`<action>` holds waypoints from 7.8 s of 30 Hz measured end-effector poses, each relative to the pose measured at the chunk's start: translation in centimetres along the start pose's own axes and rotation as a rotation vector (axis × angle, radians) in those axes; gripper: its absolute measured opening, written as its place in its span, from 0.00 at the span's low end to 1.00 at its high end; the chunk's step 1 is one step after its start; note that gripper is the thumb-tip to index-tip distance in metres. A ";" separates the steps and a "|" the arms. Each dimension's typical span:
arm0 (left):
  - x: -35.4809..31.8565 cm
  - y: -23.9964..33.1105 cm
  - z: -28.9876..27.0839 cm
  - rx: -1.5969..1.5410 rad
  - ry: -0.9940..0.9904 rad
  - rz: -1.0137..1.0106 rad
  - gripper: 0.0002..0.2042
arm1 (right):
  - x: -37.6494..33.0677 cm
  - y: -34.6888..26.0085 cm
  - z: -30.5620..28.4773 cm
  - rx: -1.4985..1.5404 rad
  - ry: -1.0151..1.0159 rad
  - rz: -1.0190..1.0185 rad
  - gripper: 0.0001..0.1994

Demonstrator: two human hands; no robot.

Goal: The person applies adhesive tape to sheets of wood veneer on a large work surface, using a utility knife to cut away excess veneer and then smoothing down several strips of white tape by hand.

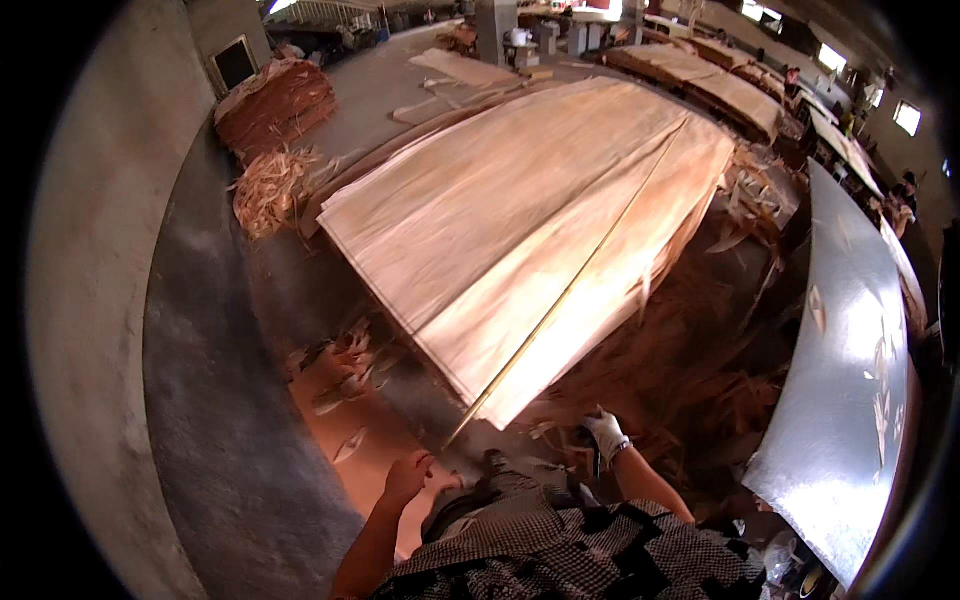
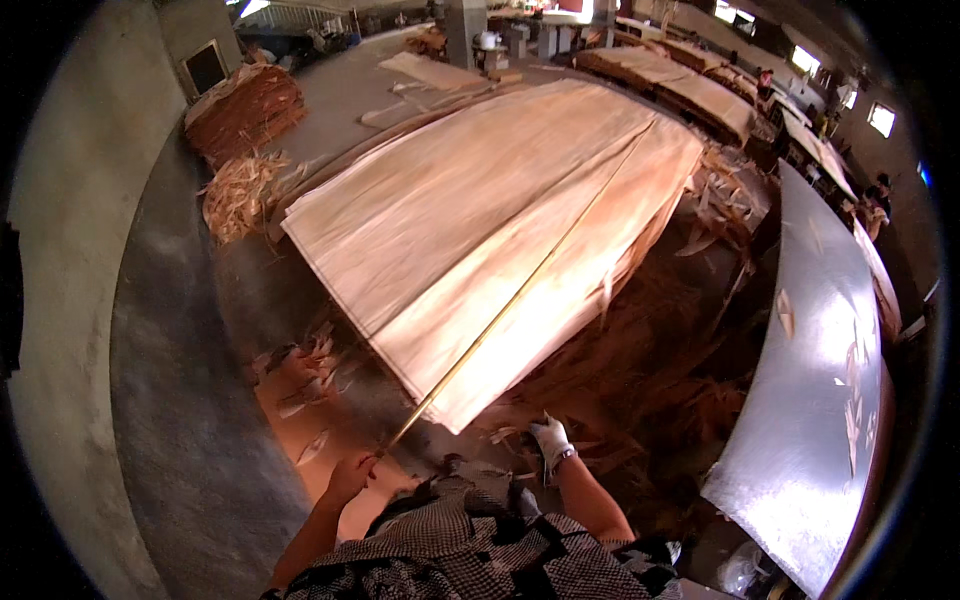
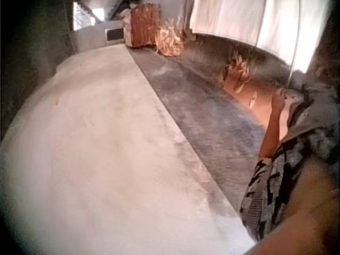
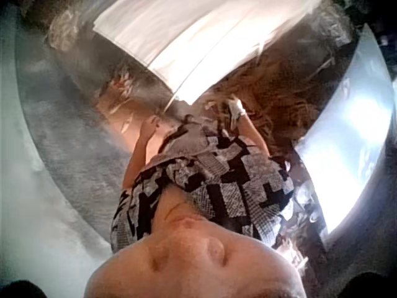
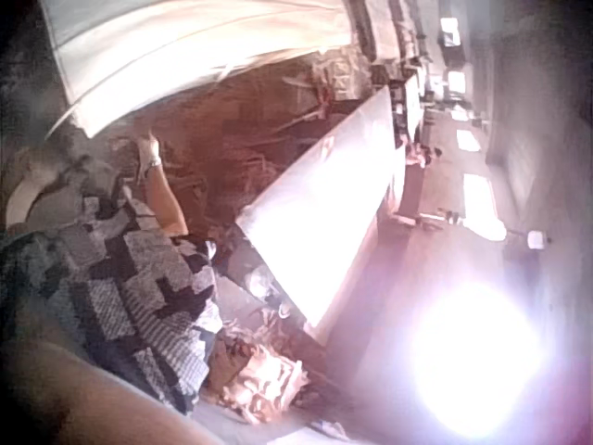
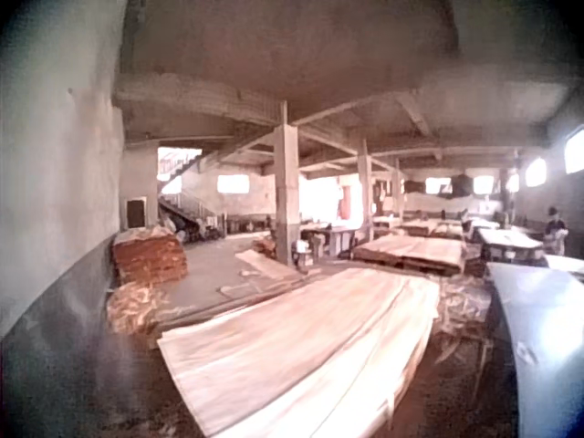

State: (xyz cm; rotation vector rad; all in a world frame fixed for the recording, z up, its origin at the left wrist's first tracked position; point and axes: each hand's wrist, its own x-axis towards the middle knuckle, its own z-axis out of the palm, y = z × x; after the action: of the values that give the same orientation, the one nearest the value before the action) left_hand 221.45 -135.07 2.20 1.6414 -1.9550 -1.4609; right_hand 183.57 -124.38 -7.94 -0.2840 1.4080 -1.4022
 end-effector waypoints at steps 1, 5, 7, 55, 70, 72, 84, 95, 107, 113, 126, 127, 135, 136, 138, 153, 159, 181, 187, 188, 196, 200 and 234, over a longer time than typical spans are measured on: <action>0.7 -1.2 -2.2 0.075 0.073 -0.006 0.14 | 0.7 -2.2 5.0 -0.120 -0.026 0.084 0.10; 8.0 -3.5 -7.8 0.261 0.063 0.111 0.13 | 8.2 -4.3 11.9 -0.066 0.131 0.269 0.10; 12.6 -2.5 -9.1 0.223 -0.014 0.097 0.13 | 12.2 -1.2 10.7 -0.298 0.135 0.048 0.11; 33.8 6.7 4.9 0.216 -0.895 0.152 0.16 | 10.8 1.3 26.5 0.903 0.521 0.058 0.08; 51.4 8.1 -11.0 0.122 -0.872 -0.153 0.12 | 13.2 15.2 31.0 -0.235 0.713 0.202 0.09; 56.1 7.4 -16.2 0.102 -0.804 -0.148 0.12 | 18.5 14.7 35.9 -0.533 0.577 0.043 0.07; 68.4 0.2 -31.9 -0.092 -0.628 -0.159 0.11 | 27.8 9.1 53.7 -0.518 0.849 0.100 0.13; 62.4 -5.4 -28.3 0.064 -1.013 -0.437 0.31 | 18.8 -8.0 50.2 0.255 0.777 -0.026 0.10; 66.8 -2.7 -34.0 -1.062 -0.427 -0.462 0.18 | 12.9 -12.0 47.1 0.425 0.976 -0.036 0.10; 59.0 -6.3 -28.9 -0.973 -0.553 -0.509 0.14 | 7.8 -9.2 43.0 0.487 1.048 -0.168 0.08; 41.5 -10.8 -14.4 -0.544 -0.642 -0.693 0.13 | -15.7 -3.2 31.5 0.612 0.928 -0.196 0.09; 40.1 -9.9 -12.0 -0.523 -0.661 -0.711 0.13 | -17.4 -3.1 30.0 0.633 0.921 -0.227 0.08; 31.1 0.0 5.2 -0.372 -0.921 -0.680 0.17 | -28.1 -4.2 14.3 0.460 1.182 -0.247 0.08; 29.2 1.5 8.0 -0.358 -0.946 -0.657 0.17 | -29.8 -4.2 11.7 0.445 1.230 -0.246 0.07; 25.2 4.9 12.5 -0.346 -0.998 -0.592 0.17 | -33.2 -5.6 7.3 0.386 1.282 -0.267 0.07; -2.7 24.4 38.9 -0.627 -1.320 -0.473 0.18 | -58.0 -14.2 -25.2 -0.004 1.577 -0.185 0.08; -15.0 32.2 46.1 -0.833 -1.208 -0.017 0.17 | -65.0 -15.1 -39.6 -0.154 1.571 -0.234 0.07; -25.5 24.2 73.9 -0.654 -0.877 -0.346 0.17 | -68.9 -2.9 -70.2 -0.050 1.373 -0.187 0.10; -19.4 21.1 73.5 -1.211 -0.515 -0.337 0.22 | -69.1 0.1 -74.3 -0.044 1.313 -0.168 0.09; -18.3 21.0 72.9 -1.231 -0.432 -0.341 0.22 | -69.3 0.5 -74.3 -0.037 1.314 -0.171 0.09; -17.3 22.4 71.5 -1.096 -0.298 -0.114 0.16 | -70.4 5.5 -79.8 -0.079 1.466 -0.356 0.10; -15.1 21.7 68.0 -1.191 -0.114 -0.079 0.17 | -69.2 4.7 -80.1 0.189 1.360 -0.294 0.10; -27.9 25.6 77.2 -0.486 -0.604 -0.041 0.11 | -71.2 9.5 -73.1 -0.105 1.063 0.051 0.09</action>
State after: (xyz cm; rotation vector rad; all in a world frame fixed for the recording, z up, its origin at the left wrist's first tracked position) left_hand 162.76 -72.62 -4.51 1.1109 -1.5934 -2.4191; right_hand 159.64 -25.02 -0.37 0.5206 2.3100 -1.4902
